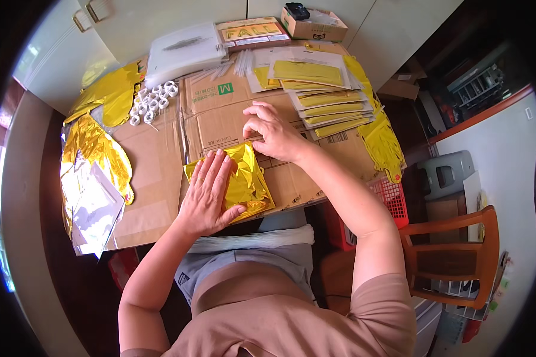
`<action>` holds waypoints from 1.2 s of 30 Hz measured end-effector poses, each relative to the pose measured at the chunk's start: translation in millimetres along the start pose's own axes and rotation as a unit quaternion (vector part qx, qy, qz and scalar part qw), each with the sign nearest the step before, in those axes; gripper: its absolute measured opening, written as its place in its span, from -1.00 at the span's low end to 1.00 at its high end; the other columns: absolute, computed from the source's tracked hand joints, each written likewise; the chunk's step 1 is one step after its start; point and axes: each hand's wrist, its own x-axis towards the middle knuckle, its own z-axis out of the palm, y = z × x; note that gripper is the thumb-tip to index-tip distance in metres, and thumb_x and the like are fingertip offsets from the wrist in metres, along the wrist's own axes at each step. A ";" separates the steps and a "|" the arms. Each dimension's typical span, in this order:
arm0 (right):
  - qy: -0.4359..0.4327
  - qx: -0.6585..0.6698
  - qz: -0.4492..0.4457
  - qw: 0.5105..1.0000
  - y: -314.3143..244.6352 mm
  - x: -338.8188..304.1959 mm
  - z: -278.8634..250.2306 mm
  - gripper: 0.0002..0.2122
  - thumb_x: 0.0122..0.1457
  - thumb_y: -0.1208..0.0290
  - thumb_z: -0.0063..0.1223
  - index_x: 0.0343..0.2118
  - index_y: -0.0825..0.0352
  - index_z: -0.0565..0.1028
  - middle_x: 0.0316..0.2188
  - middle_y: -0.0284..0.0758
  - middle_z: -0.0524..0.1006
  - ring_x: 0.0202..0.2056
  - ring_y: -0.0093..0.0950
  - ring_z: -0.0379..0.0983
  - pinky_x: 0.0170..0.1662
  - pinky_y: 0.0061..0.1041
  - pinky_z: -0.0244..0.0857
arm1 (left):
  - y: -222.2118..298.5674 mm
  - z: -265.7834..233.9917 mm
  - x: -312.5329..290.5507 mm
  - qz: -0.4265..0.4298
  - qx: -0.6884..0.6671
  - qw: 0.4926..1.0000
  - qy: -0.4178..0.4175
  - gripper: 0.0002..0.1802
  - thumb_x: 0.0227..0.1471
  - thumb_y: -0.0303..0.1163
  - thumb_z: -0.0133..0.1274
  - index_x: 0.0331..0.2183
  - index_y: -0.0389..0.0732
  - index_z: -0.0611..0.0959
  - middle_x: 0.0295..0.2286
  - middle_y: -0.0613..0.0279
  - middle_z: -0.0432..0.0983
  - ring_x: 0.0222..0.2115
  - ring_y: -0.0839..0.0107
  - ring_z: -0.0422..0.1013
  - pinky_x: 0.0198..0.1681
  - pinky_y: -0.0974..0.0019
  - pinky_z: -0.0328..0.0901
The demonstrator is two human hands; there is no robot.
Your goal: Folding uninflated gold foil balloons and placing them into clear plastic packaging sleeves.
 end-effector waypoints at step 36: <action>-0.028 -0.095 -0.127 0.987 -29.4 -43.1 -23.4 -0.84 0.06 0.40 0.24 -0.27 0.21 0.63 0.21 -0.17 0.39 0.28 -0.16 0.21 0.36 -0.13 0.06 | 5.6 -3.4 4.2 -0.009 0.056 0.998 -0.023 -0.02 0.17 0.38 -0.18 0.34 -0.18 0.24 0.33 -0.15 0.06 0.35 -0.19 -0.04 0.38 -0.16 -0.18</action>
